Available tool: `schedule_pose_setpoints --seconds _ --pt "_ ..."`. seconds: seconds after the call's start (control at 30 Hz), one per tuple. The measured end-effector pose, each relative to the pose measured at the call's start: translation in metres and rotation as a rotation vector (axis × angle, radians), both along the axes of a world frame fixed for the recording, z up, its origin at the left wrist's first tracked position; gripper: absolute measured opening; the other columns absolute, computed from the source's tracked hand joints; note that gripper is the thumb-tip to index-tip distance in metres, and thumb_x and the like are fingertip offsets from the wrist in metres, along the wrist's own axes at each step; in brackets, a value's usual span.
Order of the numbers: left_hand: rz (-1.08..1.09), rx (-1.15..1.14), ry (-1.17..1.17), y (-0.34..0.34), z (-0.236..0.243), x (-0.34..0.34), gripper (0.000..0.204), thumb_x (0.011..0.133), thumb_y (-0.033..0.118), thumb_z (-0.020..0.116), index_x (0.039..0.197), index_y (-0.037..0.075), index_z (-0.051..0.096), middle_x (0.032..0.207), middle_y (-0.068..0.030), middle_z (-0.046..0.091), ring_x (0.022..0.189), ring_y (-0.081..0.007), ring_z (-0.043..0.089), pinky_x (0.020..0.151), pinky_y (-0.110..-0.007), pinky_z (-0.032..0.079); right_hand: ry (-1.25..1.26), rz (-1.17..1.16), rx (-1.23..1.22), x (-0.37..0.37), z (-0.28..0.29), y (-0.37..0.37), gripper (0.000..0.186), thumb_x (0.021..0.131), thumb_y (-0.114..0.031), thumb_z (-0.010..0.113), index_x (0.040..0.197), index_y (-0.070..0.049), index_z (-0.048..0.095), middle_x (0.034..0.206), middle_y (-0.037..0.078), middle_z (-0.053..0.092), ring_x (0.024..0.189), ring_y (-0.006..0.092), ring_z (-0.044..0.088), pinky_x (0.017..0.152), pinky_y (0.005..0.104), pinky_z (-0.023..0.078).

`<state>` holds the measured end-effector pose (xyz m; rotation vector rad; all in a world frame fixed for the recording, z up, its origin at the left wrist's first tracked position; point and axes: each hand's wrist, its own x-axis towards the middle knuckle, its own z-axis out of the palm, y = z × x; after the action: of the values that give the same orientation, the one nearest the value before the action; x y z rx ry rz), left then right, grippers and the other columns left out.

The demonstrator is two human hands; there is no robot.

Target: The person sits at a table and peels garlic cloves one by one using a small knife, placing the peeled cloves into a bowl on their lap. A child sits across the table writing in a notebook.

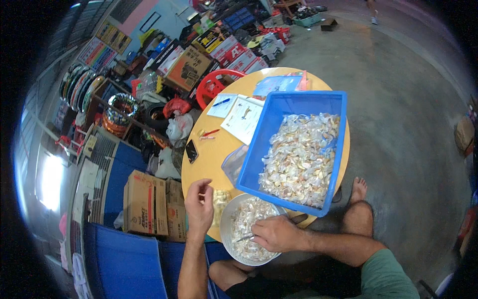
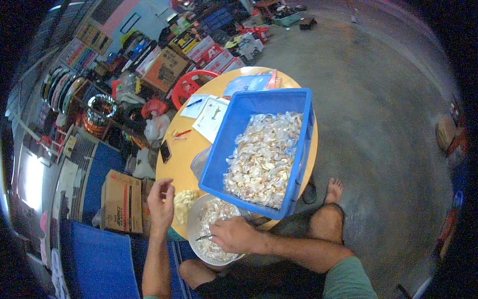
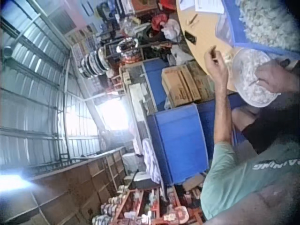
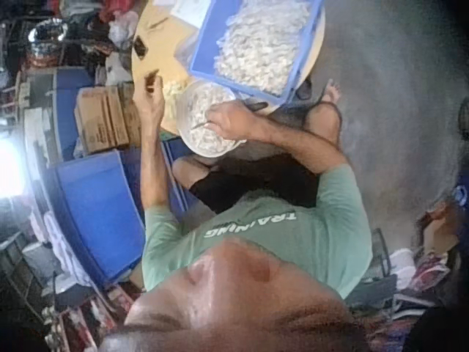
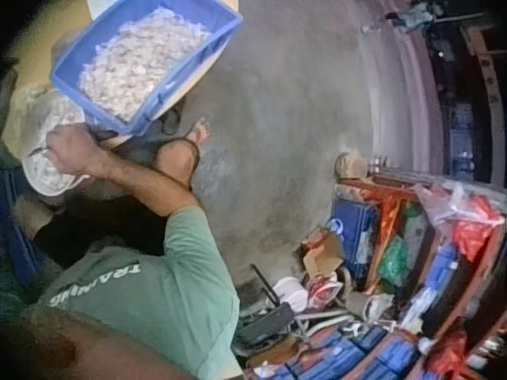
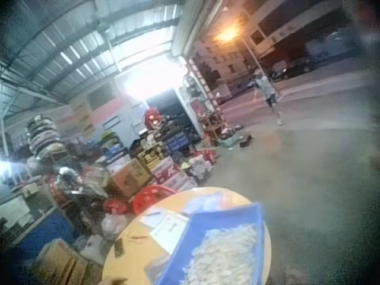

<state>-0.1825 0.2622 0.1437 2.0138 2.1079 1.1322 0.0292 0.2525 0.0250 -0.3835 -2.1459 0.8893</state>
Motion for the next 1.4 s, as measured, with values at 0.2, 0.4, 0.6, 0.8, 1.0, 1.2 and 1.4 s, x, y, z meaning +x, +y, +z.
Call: schedule_pose_setpoints --seconds 0.2,0.4,0.6,0.8,1.0,1.2,1.4 --pt "-0.514 -0.269 0.237 0.063 0.008 0.082 0.013 0.091 0.007 0.062 0.103 0.002 0.066 0.094 -0.0123 0.066 0.086 -0.0256 0.065 0.073 -0.035 0.051 -0.187 -0.001 0.004 0.003 -0.004 -0.004 0.026 0.090 -0.027 0.061 0.095 -0.001 0.061 0.083 0.017 0.065 0.076 0.0393 0.067 0.070 0.0508 0.054" --pt "-0.774 -0.415 0.548 0.121 -0.044 0.138 0.029 0.085 0.011 0.066 0.114 0.006 0.062 0.106 -0.0162 0.063 0.097 -0.0374 0.063 0.082 -0.045 0.053 -0.304 0.015 0.010 0.007 0.000 -0.008 0.023 0.085 -0.019 0.060 0.093 0.002 0.063 0.086 0.021 0.068 0.081 0.0393 0.069 0.072 0.0523 0.054" --pt "-0.769 -0.529 0.736 0.141 -0.088 0.168 0.038 0.082 0.011 0.066 0.119 0.009 0.059 0.108 -0.0187 0.062 0.100 -0.0408 0.063 0.085 -0.047 0.053 -0.362 0.040 0.032 0.018 -0.001 -0.012 0.022 0.077 -0.013 0.062 0.091 0.002 0.066 0.084 0.023 0.069 0.080 0.0390 0.070 0.072 0.0518 0.056" --pt "-0.635 -0.804 -0.125 0.165 -0.084 0.160 0.035 0.094 0.011 0.054 0.128 0.005 0.056 0.088 -0.0120 0.069 0.082 -0.0243 0.067 0.078 -0.037 0.055 -0.391 0.061 0.035 0.025 -0.001 -0.013 0.021 0.076 -0.014 0.062 0.087 0.002 0.069 0.085 0.023 0.070 0.081 0.0381 0.071 0.073 0.0515 0.056" --pt "-0.496 -0.781 -0.796 0.171 -0.034 0.128 0.048 0.105 0.035 0.044 0.139 0.001 0.045 0.130 -0.0132 0.060 0.109 -0.0195 0.063 0.086 -0.032 0.054 -0.478 0.081 0.001 0.016 -0.007 -0.008 0.025 0.080 -0.010 0.059 0.098 0.006 0.061 0.091 0.024 0.067 0.083 0.0386 0.069 0.072 0.0495 0.056" --pt "-0.468 -0.345 -1.338 0.170 0.015 0.058 0.040 0.103 0.029 0.049 0.133 0.002 0.050 0.118 -0.0125 0.061 0.104 -0.0234 0.063 0.085 -0.035 0.055 -0.184 -0.115 -0.112 0.026 0.007 0.002 0.013 0.085 -0.007 0.058 0.088 0.004 0.053 0.081 0.024 0.062 0.074 0.0433 0.064 0.065 0.0484 0.053" --pt "-0.197 -0.013 -1.479 0.155 0.006 0.010 0.029 0.101 0.024 0.051 0.122 0.004 0.055 0.097 -0.0063 0.058 0.087 -0.0176 0.060 0.070 -0.032 0.050 0.237 -0.106 -0.260 0.022 0.032 0.001 0.014 0.093 -0.011 0.057 0.093 0.003 0.055 0.077 0.017 0.066 0.070 0.0283 0.068 0.061 0.0401 0.054"
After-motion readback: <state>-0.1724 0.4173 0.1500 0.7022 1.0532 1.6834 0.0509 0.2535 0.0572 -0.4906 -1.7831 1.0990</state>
